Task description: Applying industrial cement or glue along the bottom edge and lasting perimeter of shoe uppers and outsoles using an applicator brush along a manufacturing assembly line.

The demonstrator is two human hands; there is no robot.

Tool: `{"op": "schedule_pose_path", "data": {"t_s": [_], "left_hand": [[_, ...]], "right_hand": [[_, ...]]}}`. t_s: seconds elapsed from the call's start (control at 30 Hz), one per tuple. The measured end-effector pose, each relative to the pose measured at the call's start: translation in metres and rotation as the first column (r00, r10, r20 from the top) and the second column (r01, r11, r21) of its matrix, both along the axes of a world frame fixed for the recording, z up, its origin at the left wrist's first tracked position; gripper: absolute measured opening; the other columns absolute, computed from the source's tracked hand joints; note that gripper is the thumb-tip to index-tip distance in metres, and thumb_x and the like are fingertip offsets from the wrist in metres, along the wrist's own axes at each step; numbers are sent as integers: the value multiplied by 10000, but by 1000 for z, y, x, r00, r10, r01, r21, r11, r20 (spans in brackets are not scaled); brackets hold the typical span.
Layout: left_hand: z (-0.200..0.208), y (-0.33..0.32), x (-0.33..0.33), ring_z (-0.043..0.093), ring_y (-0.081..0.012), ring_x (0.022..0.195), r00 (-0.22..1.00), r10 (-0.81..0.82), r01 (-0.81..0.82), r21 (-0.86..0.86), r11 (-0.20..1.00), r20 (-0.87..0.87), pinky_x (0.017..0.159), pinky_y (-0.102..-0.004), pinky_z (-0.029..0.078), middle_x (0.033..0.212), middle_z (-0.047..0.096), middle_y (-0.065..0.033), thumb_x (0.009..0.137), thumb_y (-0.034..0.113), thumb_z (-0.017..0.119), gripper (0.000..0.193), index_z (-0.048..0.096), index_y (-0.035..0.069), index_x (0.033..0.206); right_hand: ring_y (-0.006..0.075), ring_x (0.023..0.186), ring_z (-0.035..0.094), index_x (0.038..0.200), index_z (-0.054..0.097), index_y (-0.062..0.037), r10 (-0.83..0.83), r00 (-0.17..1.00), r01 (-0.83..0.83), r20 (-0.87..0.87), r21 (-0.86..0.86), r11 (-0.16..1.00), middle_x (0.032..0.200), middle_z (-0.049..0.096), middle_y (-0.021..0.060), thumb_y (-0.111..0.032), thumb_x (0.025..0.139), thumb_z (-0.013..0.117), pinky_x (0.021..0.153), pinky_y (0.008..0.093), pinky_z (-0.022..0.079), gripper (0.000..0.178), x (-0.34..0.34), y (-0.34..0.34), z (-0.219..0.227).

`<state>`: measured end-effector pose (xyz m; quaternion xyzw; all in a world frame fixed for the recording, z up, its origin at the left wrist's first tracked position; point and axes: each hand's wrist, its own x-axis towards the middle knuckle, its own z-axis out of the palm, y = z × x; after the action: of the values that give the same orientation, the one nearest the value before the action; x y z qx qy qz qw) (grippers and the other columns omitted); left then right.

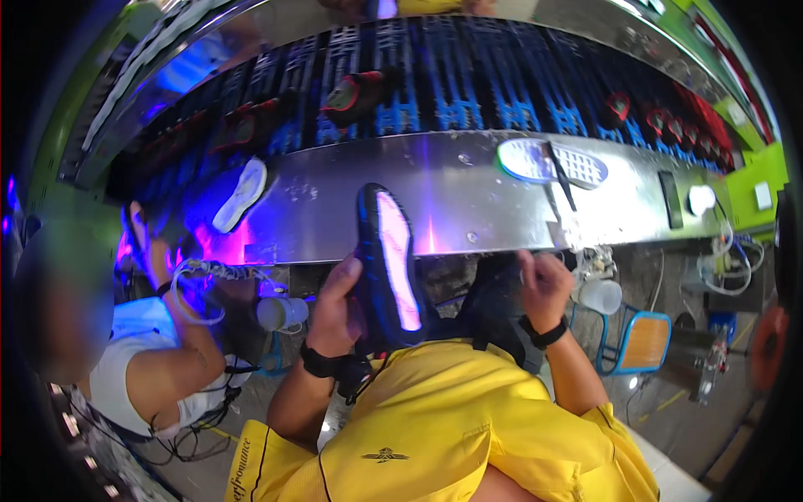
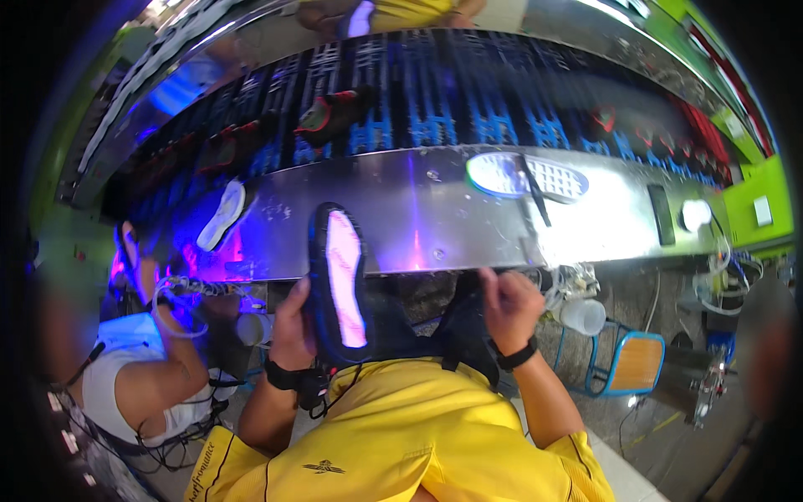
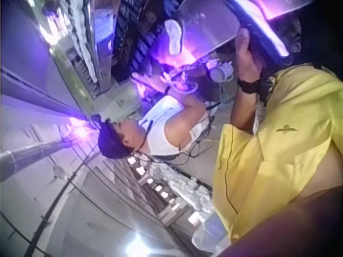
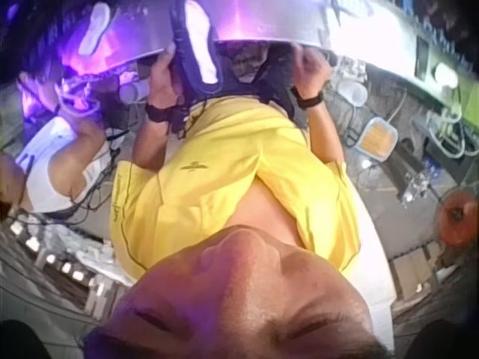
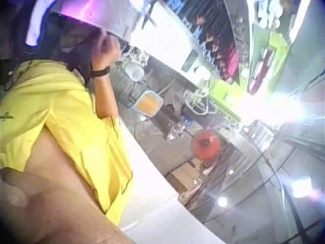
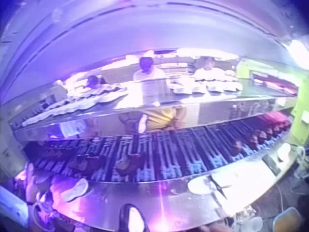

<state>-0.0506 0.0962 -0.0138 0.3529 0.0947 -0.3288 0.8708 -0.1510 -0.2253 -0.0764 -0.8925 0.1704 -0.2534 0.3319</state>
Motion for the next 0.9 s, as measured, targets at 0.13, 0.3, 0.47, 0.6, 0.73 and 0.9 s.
{"op": "schedule_pose_path", "data": {"t_s": [0.13,0.3,0.47,0.6,0.73,0.9], "left_hand": [[5,-1,10,711,-215,1185,974,-5,-24,129,991,226,1077,-376,555,1317,725,-100,978,205,803,661,538,-32,1535],[17,-9,21,683,-169,1194,945,-50,-4,164,987,325,1102,-348,516,1326,719,-69,994,93,777,595,557,-24,1535],[22,-14,27,685,-157,1180,979,-103,87,92,992,178,1079,-340,526,1314,724,-65,1015,172,776,561,584,-13,1508],[9,-16,31,708,-161,1126,985,-136,125,98,987,106,1019,-347,555,1252,736,-57,1027,297,776,529,625,3,1440],[20,-17,37,714,-165,1111,990,-137,135,64,989,27,1008,-348,558,1238,738,-56,1026,309,780,532,629,0,1431],[11,-16,53,708,-153,1097,982,-39,-1,213,977,185,997,-345,564,1205,738,-48,1027,280,776,494,644,9,1418]], "right_hand": [[383,1114,656,1205,681,-49,-191,981,196,45,-229,954,1168,710,145,-71,901,814,971,464,514,333,10,-36,-4],[409,1173,646,1350,641,-58,-200,979,183,-42,-254,950,1252,686,170,-114,903,804,1015,484,510,479,24,-73,-16],[370,1102,687,1345,665,-31,-263,954,231,-143,-207,951,1191,705,168,-140,910,815,956,465,539,473,44,-95,-15],[209,781,712,1235,712,51,-39,985,83,-170,265,961,975,768,127,-171,1053,718,717,372,570,287,62,-129,-48],[68,549,494,1229,722,-4,-74,981,186,-179,770,610,757,589,-19,-263,1137,599,475,247,382,301,74,-133,-31],[8,497,348,1259,707,-29,-126,991,96,-43,883,459,658,411,-84,-317,1169,523,431,221,229,353,71,-101,28]]}}
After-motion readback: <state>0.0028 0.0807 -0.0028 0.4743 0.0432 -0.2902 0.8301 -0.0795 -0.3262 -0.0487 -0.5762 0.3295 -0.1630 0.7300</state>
